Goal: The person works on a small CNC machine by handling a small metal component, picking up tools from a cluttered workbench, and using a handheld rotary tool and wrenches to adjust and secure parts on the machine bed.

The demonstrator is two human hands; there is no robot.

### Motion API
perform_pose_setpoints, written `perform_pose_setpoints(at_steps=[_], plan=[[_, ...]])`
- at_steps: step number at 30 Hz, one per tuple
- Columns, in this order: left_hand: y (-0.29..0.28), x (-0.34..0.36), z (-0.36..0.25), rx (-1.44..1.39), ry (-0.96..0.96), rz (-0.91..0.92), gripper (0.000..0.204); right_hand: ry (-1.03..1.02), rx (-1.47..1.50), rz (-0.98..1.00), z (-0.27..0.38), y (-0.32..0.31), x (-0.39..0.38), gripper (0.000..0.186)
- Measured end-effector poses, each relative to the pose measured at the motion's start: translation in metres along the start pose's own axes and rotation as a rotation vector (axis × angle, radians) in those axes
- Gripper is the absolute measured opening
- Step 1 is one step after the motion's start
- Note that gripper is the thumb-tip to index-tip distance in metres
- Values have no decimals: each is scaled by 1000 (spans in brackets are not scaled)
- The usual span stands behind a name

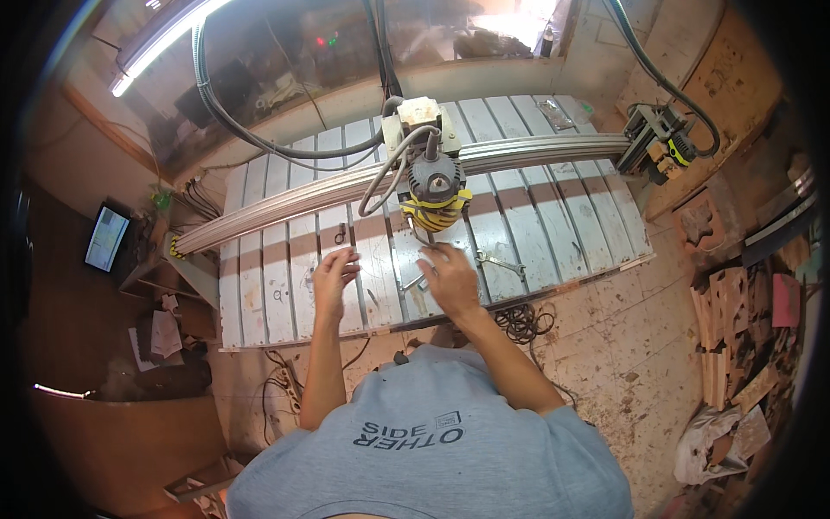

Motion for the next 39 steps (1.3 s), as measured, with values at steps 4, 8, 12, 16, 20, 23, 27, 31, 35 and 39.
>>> perform_pose_setpoints(at_steps=[4,8,12,16,20,23,27,31,35,39], plan=[[79,1,-33,-19,-5,362,38,-23,-57,-89,-16,-35,11,19],[122,11,-50,21,69,403,36,-87,-204,-171,-24,-62,27,18],[128,10,-48,-182,-72,402,32,-169,-305,-215,1,-95,43,14],[130,4,-52,-388,-207,397,30,-189,-333,-96,4,-109,52,10],[128,7,-48,-478,-227,474,27,-215,-391,-24,15,-121,57,14],[125,11,-30,-691,-227,582,28,-282,-456,-125,62,-133,69,16],[128,16,-27,-863,-280,636,29,-460,-84,-462,104,-120,75,29],[139,25,-7,-1195,-232,892,28,-591,297,-58,120,-73,59,32],[129,25,5,-1035,-206,830,33,-527,387,185,105,-23,38,29],[96,7,6,-660,-219,625,28,354,1032,204,49,-21,17,18]])
Point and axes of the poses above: each hand's wrist, its own x-axis towards the middle knuckle, its own y-axis out of the palm, z = x × y, the point moved 2 cm from there along x, towards the middle knuckle, and after that the axes turned 10 degrees about z, right-handed, at the moved point
